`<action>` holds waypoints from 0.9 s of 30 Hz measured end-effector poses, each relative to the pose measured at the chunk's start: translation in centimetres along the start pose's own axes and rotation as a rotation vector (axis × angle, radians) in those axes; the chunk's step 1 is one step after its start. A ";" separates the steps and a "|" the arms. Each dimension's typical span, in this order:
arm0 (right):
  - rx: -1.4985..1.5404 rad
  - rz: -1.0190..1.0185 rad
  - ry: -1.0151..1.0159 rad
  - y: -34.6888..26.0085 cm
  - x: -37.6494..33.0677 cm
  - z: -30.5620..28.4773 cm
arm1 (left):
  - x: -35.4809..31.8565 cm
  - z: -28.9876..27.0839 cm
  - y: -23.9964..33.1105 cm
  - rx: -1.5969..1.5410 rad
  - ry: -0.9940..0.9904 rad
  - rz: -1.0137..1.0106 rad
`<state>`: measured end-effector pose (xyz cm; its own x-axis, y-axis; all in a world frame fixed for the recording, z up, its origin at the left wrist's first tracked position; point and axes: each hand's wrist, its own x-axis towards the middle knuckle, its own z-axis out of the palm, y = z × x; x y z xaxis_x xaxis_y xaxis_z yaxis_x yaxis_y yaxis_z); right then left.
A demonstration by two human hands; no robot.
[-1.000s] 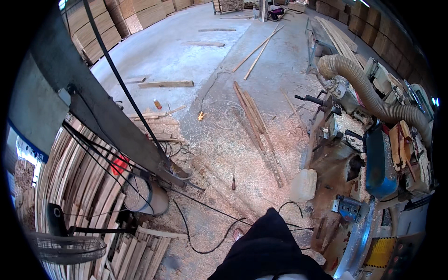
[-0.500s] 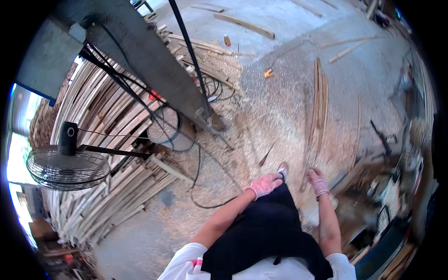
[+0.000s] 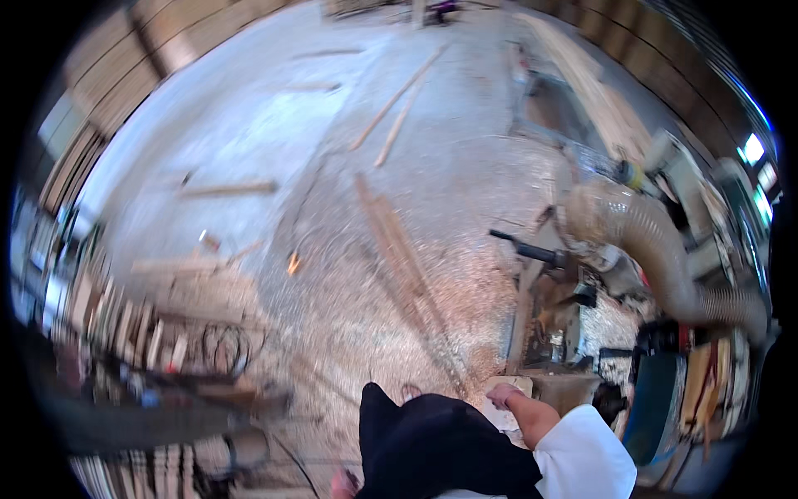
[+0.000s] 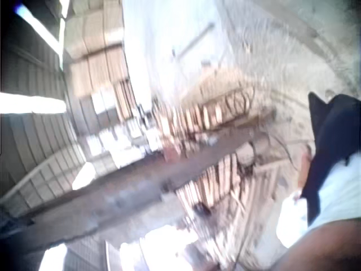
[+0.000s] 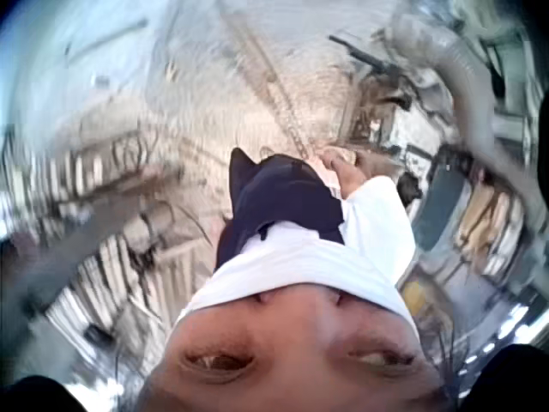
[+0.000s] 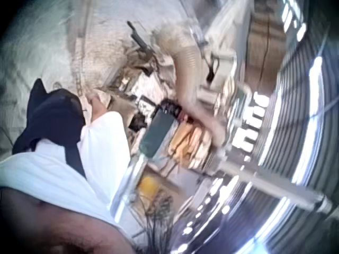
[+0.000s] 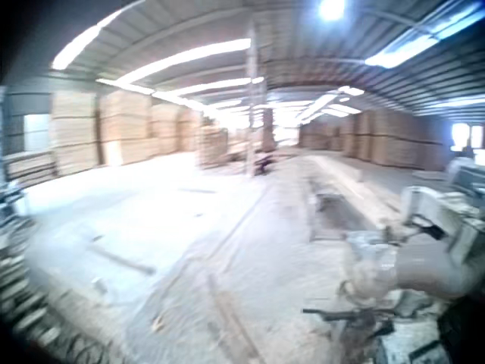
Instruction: The person picks up long, thin wooden strips from the floor and carries them to a planer machine. They feed the strips through the machine to smooth the surface, then stack the processed wood onto a pile. Another worker is seen in the background organizing similar wooden strips.
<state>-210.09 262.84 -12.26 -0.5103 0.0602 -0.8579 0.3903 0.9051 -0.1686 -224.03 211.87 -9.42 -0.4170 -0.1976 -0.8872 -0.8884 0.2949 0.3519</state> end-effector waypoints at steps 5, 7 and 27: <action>0.376 0.319 -0.148 2.0 -3.4 1.8 | 3.4 4.2 9.4 0.076 -0.110 0.014; 0.573 0.386 -0.155 3.4 -0.7 4.0 | 4.0 6.0 13.6 0.117 -0.181 0.065; 0.840 -0.118 0.701 -8.7 13.6 -46.6 | 20.0 2.6 58.0 0.030 -0.095 0.272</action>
<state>-256.14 275.38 0.14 -0.7967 0.4587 -0.3934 0.5720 0.3623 -0.7359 -283.36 227.46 -7.59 -0.6177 -0.0193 -0.7862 -0.7399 0.3532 0.5726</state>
